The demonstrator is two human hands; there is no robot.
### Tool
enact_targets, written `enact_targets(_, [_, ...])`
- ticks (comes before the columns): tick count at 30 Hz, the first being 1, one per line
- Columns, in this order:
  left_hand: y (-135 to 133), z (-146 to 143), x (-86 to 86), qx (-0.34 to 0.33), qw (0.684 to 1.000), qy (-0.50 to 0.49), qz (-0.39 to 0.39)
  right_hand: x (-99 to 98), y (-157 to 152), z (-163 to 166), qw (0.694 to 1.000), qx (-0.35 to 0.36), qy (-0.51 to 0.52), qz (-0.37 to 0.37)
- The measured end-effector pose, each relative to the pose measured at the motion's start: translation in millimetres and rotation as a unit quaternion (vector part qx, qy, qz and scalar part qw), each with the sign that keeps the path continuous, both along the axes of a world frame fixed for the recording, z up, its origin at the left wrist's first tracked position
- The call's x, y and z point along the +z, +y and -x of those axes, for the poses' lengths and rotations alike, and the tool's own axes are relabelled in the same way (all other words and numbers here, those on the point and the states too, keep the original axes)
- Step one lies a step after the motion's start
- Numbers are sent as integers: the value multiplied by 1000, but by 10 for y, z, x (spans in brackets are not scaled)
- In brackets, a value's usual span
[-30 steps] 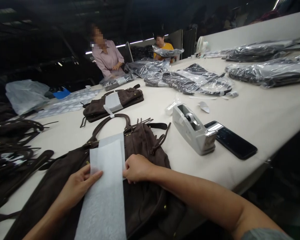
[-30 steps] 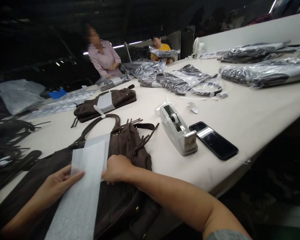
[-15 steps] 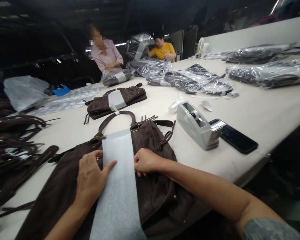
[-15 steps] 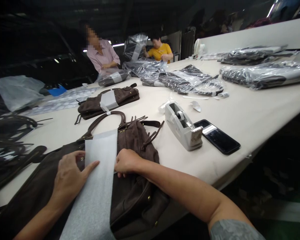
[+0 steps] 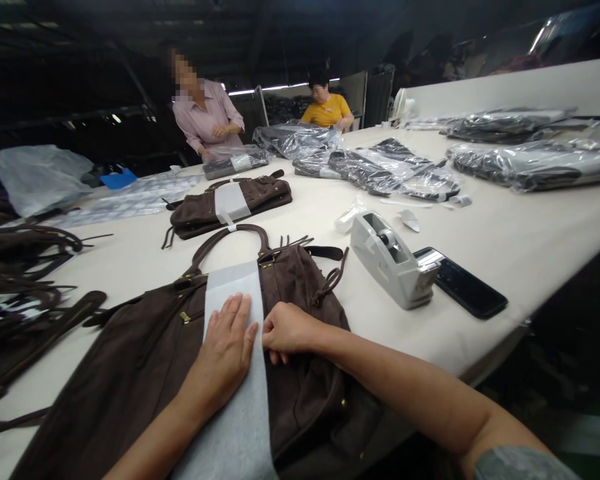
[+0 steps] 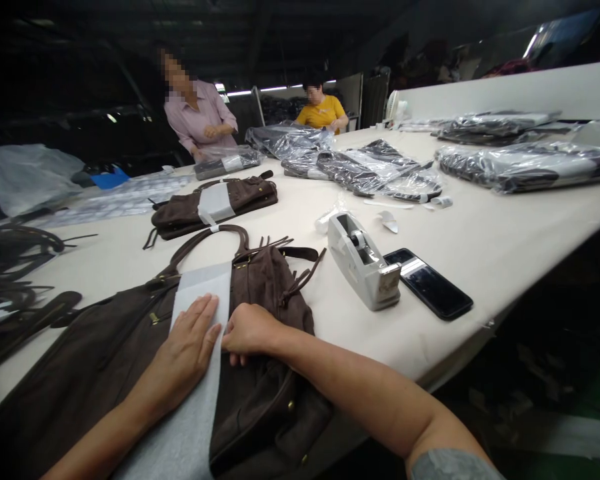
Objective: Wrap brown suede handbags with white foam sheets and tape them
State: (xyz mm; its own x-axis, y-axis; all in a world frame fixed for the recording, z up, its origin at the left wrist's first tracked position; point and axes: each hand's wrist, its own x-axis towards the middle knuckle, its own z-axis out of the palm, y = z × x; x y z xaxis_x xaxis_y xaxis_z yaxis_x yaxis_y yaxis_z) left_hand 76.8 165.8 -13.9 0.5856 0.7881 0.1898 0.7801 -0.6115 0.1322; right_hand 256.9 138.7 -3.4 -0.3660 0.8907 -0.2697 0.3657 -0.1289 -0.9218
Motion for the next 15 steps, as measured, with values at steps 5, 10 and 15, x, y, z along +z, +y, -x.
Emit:
enact_targets(5, [-13,40,-149,-13,999,18,-49,199,-117,-92,976,-67,-166,-125])
enact_targets(10, [28,63,-247,-22,992,22,-119,279,-53,-88,892,-145,-216,-370])
enact_targets(15, [112,120,-422,-45,986,-26,-160,218,206,-44,939,-24,-170,-298])
